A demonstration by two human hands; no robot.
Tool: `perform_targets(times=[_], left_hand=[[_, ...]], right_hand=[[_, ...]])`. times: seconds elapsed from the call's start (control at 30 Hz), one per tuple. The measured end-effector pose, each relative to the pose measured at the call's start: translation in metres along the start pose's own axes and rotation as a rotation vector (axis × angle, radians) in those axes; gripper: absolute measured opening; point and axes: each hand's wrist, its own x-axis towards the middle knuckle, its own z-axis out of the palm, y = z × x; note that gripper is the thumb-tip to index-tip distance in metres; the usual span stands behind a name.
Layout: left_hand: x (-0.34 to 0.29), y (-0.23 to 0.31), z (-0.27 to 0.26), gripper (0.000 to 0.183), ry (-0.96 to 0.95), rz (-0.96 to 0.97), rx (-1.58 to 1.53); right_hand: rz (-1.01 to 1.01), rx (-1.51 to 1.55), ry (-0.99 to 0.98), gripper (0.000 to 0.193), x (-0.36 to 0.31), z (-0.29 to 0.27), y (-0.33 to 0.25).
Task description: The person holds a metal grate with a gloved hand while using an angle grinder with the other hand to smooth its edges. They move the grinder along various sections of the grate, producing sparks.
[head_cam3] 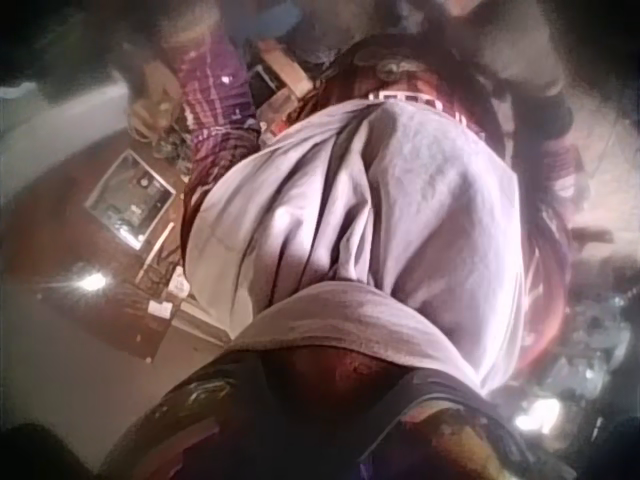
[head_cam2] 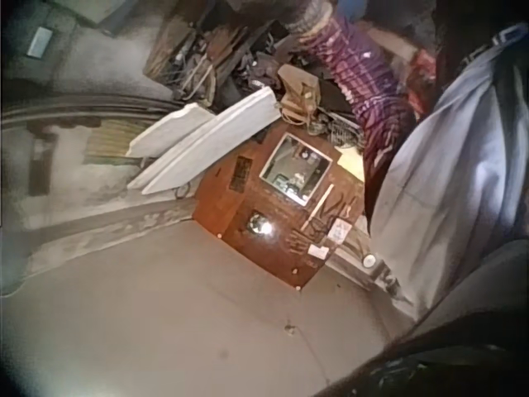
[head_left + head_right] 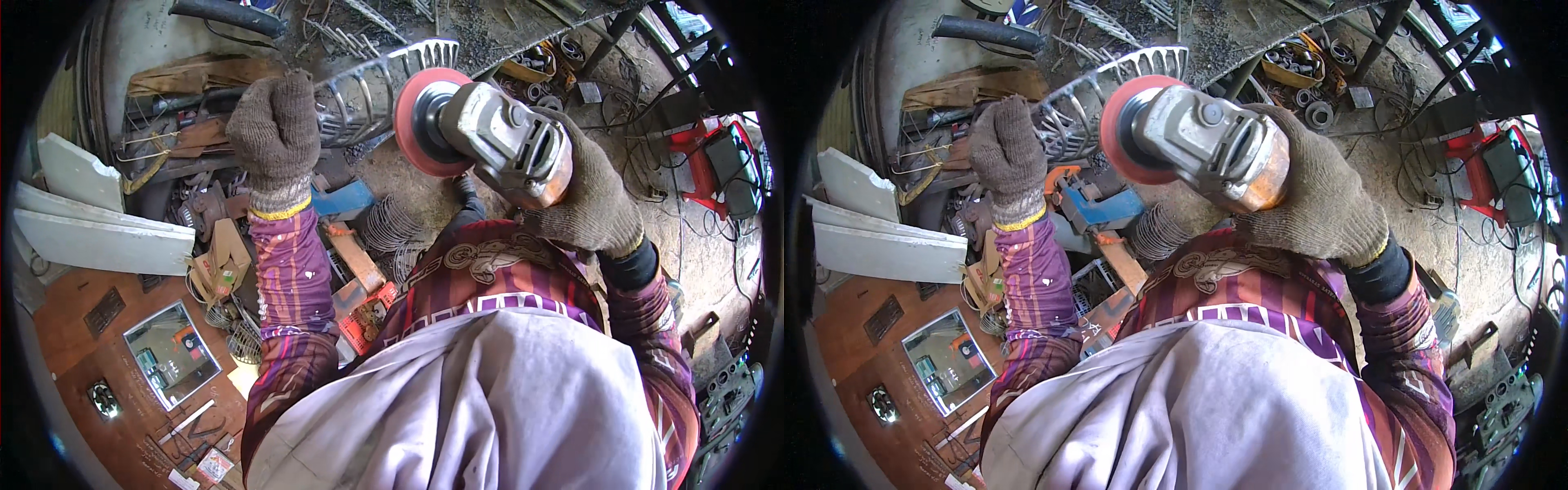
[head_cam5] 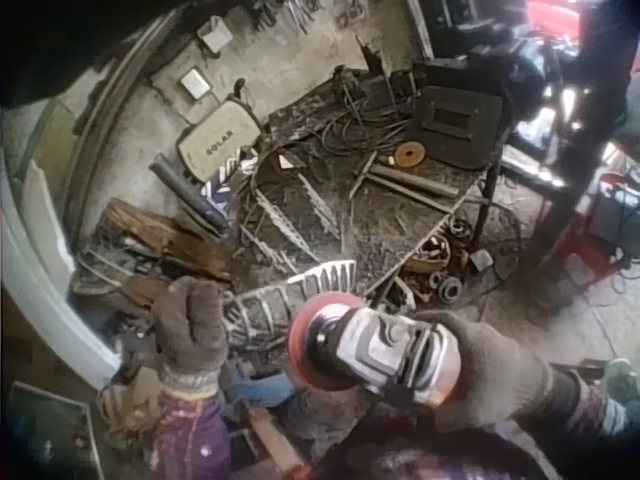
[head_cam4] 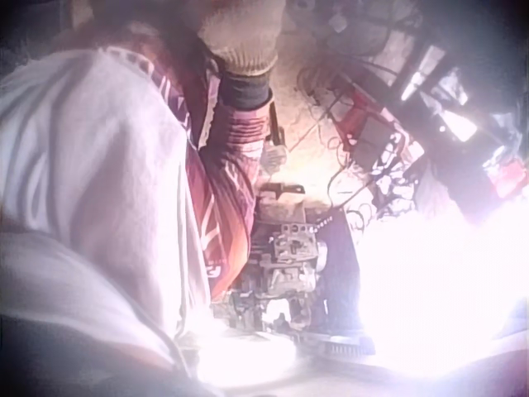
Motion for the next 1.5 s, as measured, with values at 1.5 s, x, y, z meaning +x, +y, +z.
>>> perform_targets(times=[1.5], left_hand=[[0.009,-0.009,0.005,0.016,-0.028,0.091,-0.024]], right_hand=[[-0.037,-0.074,-0.069,0.090,0.027,-0.004,-0.020]])
